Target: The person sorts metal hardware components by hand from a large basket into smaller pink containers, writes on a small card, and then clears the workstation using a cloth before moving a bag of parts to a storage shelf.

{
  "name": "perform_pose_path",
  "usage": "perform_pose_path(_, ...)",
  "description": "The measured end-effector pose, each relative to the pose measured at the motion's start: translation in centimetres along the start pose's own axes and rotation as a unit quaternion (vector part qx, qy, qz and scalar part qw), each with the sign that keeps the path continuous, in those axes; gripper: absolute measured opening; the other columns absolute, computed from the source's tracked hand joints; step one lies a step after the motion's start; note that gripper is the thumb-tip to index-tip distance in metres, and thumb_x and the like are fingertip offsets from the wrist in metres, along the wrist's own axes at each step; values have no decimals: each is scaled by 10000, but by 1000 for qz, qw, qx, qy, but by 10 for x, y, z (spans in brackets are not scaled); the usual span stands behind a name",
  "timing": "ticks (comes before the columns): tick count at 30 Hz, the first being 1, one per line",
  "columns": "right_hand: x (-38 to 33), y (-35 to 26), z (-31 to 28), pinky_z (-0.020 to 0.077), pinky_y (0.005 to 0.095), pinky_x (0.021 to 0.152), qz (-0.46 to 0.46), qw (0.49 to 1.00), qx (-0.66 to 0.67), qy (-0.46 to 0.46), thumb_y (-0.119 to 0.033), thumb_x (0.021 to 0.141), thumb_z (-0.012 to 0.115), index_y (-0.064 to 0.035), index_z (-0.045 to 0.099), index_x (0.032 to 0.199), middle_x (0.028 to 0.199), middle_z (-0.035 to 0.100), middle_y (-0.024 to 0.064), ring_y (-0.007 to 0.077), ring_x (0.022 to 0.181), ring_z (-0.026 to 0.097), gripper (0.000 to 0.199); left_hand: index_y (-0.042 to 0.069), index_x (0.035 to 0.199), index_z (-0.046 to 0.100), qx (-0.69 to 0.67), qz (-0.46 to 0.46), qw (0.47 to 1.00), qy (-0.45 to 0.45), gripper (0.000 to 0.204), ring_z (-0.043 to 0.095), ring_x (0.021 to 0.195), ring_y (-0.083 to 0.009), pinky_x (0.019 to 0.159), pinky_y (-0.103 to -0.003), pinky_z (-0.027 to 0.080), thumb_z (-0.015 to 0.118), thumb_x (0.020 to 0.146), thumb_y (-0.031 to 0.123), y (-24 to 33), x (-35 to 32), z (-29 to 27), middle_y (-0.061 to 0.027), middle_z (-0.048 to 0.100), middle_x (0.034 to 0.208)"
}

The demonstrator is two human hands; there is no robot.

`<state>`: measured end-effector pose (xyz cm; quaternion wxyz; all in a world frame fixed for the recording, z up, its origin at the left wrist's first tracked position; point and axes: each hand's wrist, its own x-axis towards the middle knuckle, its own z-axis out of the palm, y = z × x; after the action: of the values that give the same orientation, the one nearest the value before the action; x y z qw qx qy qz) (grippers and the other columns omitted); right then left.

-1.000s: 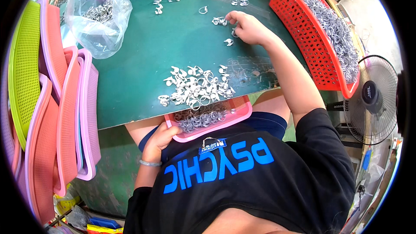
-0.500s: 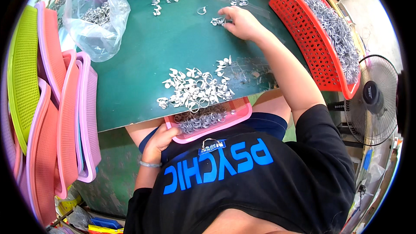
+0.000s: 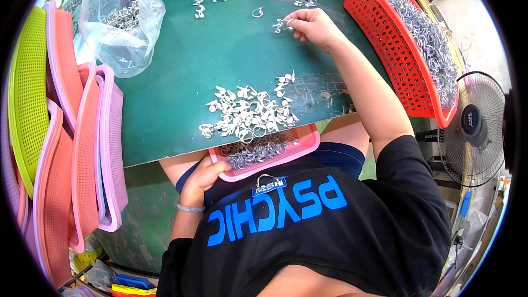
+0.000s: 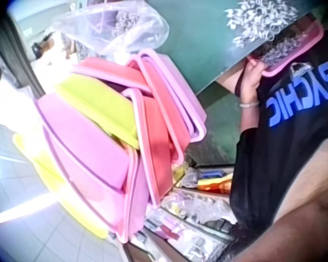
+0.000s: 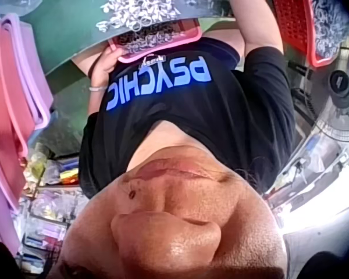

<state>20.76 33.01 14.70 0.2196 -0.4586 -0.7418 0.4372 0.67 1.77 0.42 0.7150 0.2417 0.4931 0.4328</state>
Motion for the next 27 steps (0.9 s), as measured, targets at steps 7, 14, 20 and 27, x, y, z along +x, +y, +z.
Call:
perform_pose_path(7,-9,-4,-1,417,193,500,60,979,189,-52,-90,799,532,-19,583,869,717,566,19,71,574,511,112,-74,914,559,8,-3,1000,9,257,570,799,-177,738,-275,443,493,686,27,-1,1,0,-104,594,855)
perform_pose_path(14,-15,-8,2,428,200,528,71,961,231,-131,-78,810,513,-16,573,846,736,563,31,81,593,514,94,-76,936,549,10,-8,1000,3,271,571,802,-178,733,-278,448,495,689,23,4,-1,2,-109,590,882)
perform_pose_path(20,-18,-20,0,421,228,616,-113,935,-85,-324,-10,715,500,-22,563,1006,806,577,21,75,690,507,298,-28,1086,480,23,-55,998,-5,412,521,898,-170,802,-282,406,502,678,26,-5,2,-9,-69,543,973)
perform_pose_path(27,52,-13,29,439,332,761,-263,906,-331,24,-63,714,488,-28,527,1067,971,540,144,258,840,547,357,-29,1090,476,36,-39,998,-16,410,521,896,-172,803,-283,405,513,688,46,2,2,-5,-71,543,975)
